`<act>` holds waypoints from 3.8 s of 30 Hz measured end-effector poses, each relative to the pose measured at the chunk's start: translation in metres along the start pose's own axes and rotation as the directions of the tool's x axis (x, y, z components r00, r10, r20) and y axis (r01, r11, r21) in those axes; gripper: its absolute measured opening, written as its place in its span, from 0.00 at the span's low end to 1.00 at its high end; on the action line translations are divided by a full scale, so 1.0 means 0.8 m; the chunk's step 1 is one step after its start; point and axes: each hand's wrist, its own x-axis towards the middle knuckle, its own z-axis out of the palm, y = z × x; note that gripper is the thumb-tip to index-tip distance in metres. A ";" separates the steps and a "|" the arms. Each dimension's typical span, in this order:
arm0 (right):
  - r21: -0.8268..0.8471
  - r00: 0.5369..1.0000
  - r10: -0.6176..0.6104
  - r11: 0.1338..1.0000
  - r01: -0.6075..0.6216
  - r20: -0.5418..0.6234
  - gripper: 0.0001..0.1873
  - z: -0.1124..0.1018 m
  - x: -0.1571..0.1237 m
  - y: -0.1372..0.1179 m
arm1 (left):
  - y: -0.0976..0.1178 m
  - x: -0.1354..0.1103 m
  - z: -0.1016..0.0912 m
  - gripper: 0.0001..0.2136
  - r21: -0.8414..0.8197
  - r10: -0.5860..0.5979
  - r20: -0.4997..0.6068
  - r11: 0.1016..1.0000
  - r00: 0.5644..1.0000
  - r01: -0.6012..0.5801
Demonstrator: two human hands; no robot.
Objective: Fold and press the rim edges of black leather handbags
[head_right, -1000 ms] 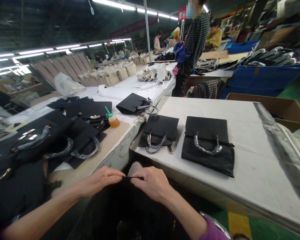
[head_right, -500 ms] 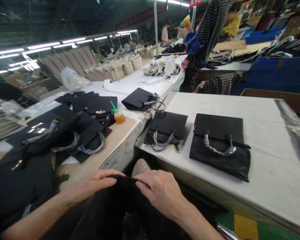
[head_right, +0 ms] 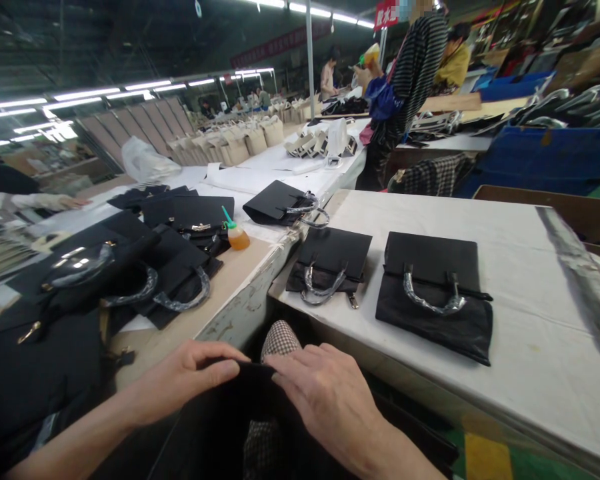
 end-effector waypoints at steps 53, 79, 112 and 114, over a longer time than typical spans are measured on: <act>0.015 0.957 -0.043 0.999 0.049 -0.287 0.09 0.007 -0.020 -0.025 | -0.007 -0.012 0.033 0.11 -0.447 -0.038 -0.086 0.894 0.996 -0.004; 0.057 0.966 0.010 0.998 0.005 -0.260 0.12 0.002 -0.024 -0.018 | 0.006 -0.012 0.037 0.10 -0.303 -0.022 -0.093 0.953 0.995 -0.008; 0.097 0.982 0.181 0.978 -0.186 0.052 0.09 -0.001 0.003 -0.002 | -0.016 -0.003 0.034 0.14 -0.580 -0.117 0.000 0.809 0.993 0.096; 0.095 0.980 0.184 0.977 -0.190 0.071 0.09 -0.001 0.005 0.004 | -0.020 0.001 0.035 0.13 -0.552 -0.098 -0.020 0.831 0.995 0.071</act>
